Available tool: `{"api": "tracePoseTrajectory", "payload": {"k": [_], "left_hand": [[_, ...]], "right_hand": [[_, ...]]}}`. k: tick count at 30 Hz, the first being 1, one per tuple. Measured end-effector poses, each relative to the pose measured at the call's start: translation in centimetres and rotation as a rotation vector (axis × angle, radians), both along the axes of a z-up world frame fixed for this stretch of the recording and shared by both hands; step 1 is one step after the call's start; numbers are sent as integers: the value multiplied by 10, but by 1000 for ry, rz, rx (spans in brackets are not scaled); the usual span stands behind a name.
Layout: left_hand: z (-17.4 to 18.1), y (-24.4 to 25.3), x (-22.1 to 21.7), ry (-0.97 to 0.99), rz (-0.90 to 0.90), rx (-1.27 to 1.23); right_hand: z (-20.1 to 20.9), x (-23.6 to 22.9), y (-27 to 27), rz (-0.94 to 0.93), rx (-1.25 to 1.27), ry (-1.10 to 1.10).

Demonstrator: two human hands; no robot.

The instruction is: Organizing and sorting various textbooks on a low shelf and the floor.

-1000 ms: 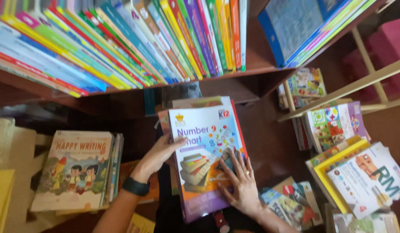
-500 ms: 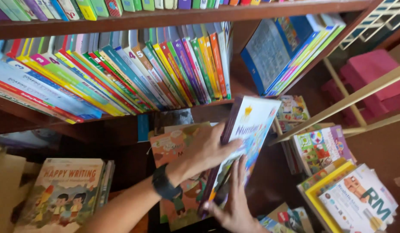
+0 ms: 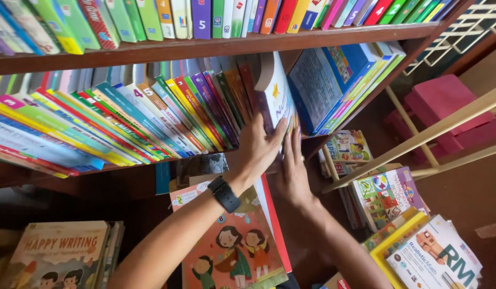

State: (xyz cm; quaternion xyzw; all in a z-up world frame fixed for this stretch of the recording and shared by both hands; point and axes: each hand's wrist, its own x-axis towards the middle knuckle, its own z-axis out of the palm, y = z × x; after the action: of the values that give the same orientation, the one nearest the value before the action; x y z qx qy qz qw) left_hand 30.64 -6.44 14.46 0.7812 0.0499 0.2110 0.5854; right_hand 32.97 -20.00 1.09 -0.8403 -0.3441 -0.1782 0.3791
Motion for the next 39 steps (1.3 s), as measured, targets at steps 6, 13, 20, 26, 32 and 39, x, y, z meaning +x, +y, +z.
{"api": "tracePoseTrajectory", "payload": {"k": [6,13,20,26,32,39], "left_hand": [[-11,-5,17,-87,67,226],[-21,14,-48,-69,-201,337],[-74,-5,-77,-12,-358,532],[-71,17,-92,-103,-294,504],[-96,21,-95,24,-350,474],[-89,10,-94,-21,-367,425]], "right_hand": [[51,29,39,40,403,546],[-9,90,36,259,260,50],[-27,96,29,163,227,-43],[12,74,-11,-419,396,-238],[10,128,-34,-568,546,-33],[3,167,-40,-837,571,-63]]}}
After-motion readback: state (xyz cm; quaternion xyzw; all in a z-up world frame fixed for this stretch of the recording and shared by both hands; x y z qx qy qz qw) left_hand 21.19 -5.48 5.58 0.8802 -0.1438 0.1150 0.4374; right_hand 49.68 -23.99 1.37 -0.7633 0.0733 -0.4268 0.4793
